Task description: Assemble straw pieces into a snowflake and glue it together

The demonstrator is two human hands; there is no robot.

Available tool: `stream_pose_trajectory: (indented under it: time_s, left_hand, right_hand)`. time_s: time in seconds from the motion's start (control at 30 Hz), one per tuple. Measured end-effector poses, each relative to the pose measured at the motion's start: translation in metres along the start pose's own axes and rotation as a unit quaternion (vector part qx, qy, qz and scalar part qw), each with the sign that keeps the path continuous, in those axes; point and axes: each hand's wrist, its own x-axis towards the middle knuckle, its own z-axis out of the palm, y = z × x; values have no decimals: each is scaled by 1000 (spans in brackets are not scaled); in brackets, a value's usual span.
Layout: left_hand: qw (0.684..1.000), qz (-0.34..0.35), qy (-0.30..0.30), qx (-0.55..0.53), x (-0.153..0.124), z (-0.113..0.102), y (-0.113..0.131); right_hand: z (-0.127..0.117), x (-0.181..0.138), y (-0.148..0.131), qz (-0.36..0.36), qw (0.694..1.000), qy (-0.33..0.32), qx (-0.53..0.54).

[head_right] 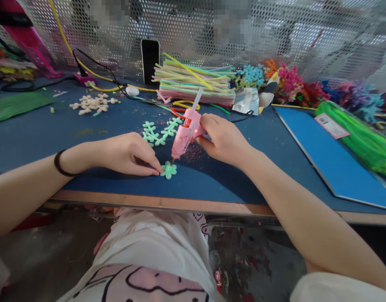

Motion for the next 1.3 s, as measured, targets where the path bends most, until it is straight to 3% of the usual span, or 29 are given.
stream_pose_trajectory:
  time_s: [0.23,0.4,0.6,0.67,0.8,0.9,0.97,1.07,1.17,1.3]
  left_hand:
    - [1000,-7,-2,0,0,0,1]
    - [1000,-20,-9,0,0,0,1]
    - [1000,-13,-6,0,0,-1,1]
    - [1000,-13,-7,-2,0,-1,1]
    - [1000,-18,-9,-2,0,0,2]
    - [1000,-16,3,5,0,1,1]
    - [998,-29,34,35,0,1,-1]
    - [977,-90,139,137,1,-3,-7]
    - [936,-160,221,224,1,-7,-16]
    - [935,-190,170,248,-1,-8,-28]
  right_hand:
    - [-1,2,-1,-19,1000,21,9]
    - [0,4,1,-73,995,67,-6]
    - [-5,3,0,-50,996,79,-9]
    - [-7,3,0,-23,996,85,20]
    - [-3,2,13,117,982,74,132]
    - [6,1,33,172,966,11,195]
    - [11,-1,47,200,948,-29,248]
    - [14,-4,64,233,921,-69,305]
    - [12,-6,79,259,929,-62,256]
    - [10,-9,91,266,958,24,104]
